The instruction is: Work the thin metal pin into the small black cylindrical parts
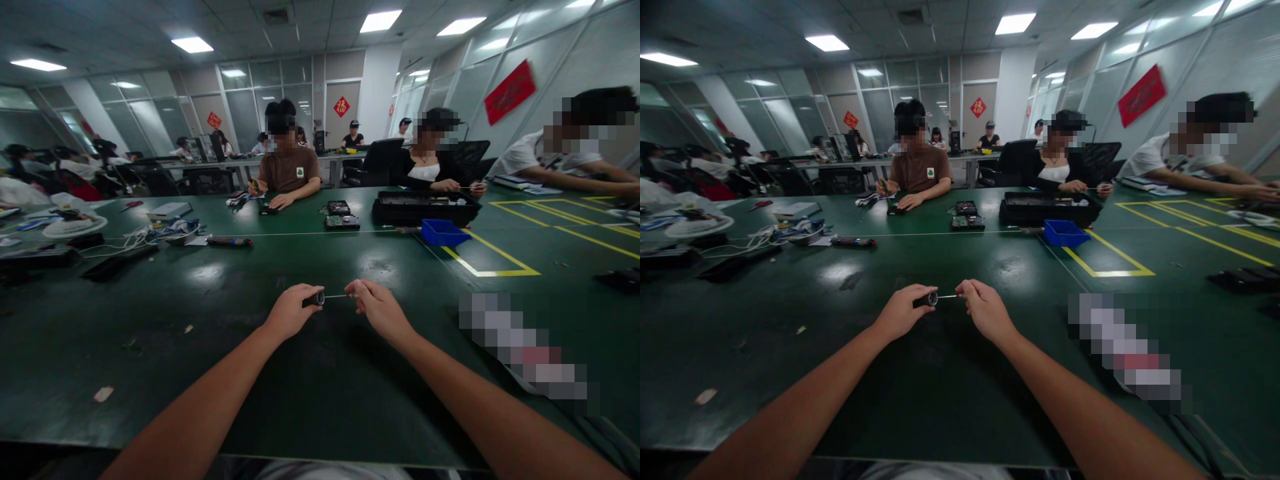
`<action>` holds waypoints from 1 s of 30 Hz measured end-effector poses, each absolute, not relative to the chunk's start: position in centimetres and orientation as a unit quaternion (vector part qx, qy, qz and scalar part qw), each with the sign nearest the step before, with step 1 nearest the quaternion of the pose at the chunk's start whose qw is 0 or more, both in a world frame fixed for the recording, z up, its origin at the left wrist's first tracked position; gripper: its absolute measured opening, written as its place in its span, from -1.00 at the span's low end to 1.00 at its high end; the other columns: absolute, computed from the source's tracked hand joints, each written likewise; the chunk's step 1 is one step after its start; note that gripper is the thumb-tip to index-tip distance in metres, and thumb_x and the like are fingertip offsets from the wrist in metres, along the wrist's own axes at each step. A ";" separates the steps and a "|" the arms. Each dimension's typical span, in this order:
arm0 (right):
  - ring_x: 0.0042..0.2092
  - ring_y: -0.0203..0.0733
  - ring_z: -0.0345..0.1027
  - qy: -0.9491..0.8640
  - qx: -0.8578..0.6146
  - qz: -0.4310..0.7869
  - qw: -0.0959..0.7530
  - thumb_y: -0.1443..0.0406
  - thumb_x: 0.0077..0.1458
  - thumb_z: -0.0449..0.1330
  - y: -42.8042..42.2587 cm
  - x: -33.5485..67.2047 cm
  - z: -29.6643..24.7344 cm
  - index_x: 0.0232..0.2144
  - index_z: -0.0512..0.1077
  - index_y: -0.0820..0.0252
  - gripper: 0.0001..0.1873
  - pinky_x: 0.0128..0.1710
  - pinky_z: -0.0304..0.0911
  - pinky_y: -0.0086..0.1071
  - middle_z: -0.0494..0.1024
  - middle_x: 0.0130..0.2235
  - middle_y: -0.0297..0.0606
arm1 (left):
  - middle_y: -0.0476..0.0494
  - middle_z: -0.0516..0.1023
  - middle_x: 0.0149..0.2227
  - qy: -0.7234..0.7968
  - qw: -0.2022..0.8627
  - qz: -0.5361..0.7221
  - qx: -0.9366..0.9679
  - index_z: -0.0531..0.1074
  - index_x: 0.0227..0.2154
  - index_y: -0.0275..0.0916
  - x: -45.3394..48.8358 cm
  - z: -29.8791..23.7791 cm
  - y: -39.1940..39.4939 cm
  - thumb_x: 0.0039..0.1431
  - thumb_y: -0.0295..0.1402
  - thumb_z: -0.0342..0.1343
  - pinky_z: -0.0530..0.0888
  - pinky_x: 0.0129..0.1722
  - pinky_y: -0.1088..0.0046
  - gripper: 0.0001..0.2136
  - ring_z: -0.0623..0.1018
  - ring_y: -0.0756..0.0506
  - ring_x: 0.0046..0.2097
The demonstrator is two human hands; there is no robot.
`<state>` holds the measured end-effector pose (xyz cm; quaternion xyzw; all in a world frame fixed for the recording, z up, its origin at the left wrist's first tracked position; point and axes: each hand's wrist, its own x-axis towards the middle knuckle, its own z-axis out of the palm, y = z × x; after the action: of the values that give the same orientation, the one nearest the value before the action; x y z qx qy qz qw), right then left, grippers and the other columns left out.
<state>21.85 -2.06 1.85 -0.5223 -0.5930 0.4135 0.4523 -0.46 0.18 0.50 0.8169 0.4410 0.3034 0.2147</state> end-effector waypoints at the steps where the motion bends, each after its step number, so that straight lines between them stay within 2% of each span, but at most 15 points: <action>1: -0.46 -0.22 0.27 -0.588 -0.526 0.409 0.459 0.05 0.18 0.03 -2.0 21.9 1.7 -0.25 0.45 0.16 -0.65 -0.44 0.24 -0.32 0.34 -0.50 -0.39 | -0.11 0.56 0.01 0.441 0.216 0.303 0.817 0.48 0.06 -0.11 -0.4 0.6 0.2 0.15 -0.47 0.24 0.39 0.10 0.22 -0.61 0.51 -0.14 0.04; 4: -0.39 -0.21 0.32 -0.568 -0.515 0.401 0.502 0.11 0.11 0.12 -1.9 21.8 1.3 -0.17 0.39 0.11 -0.72 -0.38 0.28 -0.31 0.40 -0.42 -0.38 | -0.12 0.55 0.01 0.442 0.214 0.305 0.816 0.47 0.07 -0.12 -0.4 0.7 0.1 0.15 -0.46 0.23 0.39 0.11 0.22 -0.60 0.51 -0.14 0.04; 10: -0.27 -0.15 0.42 -0.524 -0.479 0.437 0.551 0.09 0.03 0.25 -1.8 21.5 1.5 -0.26 0.41 0.14 -0.70 -0.17 0.36 -0.21 0.52 -0.31 -0.24 | -0.13 0.55 0.03 0.458 0.203 0.311 0.808 0.47 0.07 -0.11 -0.1 1.1 -0.1 0.17 -0.43 0.22 0.38 0.13 0.20 -0.61 0.50 -0.17 0.06; 13: -0.31 -0.12 0.44 -0.443 -0.464 0.519 0.565 0.03 0.06 0.22 -1.5 21.5 1.4 -0.31 0.42 0.14 -0.69 -0.16 0.41 -0.14 0.51 -0.35 -0.20 | -0.14 0.53 0.06 0.449 0.176 0.330 0.811 0.45 0.09 -0.10 0.1 1.3 -0.2 0.19 -0.45 0.20 0.34 0.17 0.18 -0.61 0.47 -0.16 0.10; 16: -0.42 -0.15 0.40 -0.367 -0.460 0.575 0.568 0.05 0.08 0.21 -1.1 21.8 1.0 -0.42 0.39 0.13 -0.72 -0.23 0.45 -0.13 0.46 -0.46 -0.23 | -0.14 0.54 0.06 0.461 0.156 0.311 0.817 0.45 0.08 -0.08 0.1 1.3 -0.1 0.20 -0.44 0.19 0.27 0.21 0.07 -0.62 0.47 -0.18 0.12; 19: -0.44 -0.18 0.37 -0.341 -0.468 0.549 0.602 0.10 0.05 0.27 -0.9 22.0 0.8 -0.44 0.39 0.12 -0.76 -0.28 0.45 -0.17 0.46 -0.47 -0.27 | -0.15 0.54 0.07 0.483 0.162 0.286 0.811 0.46 0.07 -0.08 -0.1 1.1 0.2 0.19 -0.43 0.20 0.22 0.23 0.00 -0.63 0.47 -0.21 0.13; 22: -0.42 -0.21 0.37 -0.371 -0.483 0.512 0.606 0.06 0.01 0.30 -1.1 22.0 0.8 -0.39 0.40 0.13 -0.71 -0.32 0.42 -0.24 0.47 -0.43 -0.29 | -0.15 0.53 0.08 0.482 0.162 0.289 0.811 0.44 0.09 -0.09 -0.3 0.8 0.3 0.20 -0.40 0.21 0.20 0.23 -0.01 -0.62 0.46 -0.21 0.13; 30: -0.34 -0.20 0.38 -0.486 -0.486 0.429 0.586 -0.01 0.11 0.18 -1.5 21.6 0.8 -0.30 0.39 0.15 -0.65 -0.32 0.33 -0.31 0.50 -0.35 -0.25 | -0.17 0.55 0.04 0.478 0.172 0.273 0.817 0.47 0.06 -0.10 -0.1 0.9 0.1 0.17 -0.42 0.22 0.25 0.19 0.02 -0.63 0.48 -0.21 0.09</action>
<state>21.56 -1.52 0.79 -0.4861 -0.4860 0.4289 0.5862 -0.06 0.15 0.88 0.8169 0.4783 0.2729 0.1717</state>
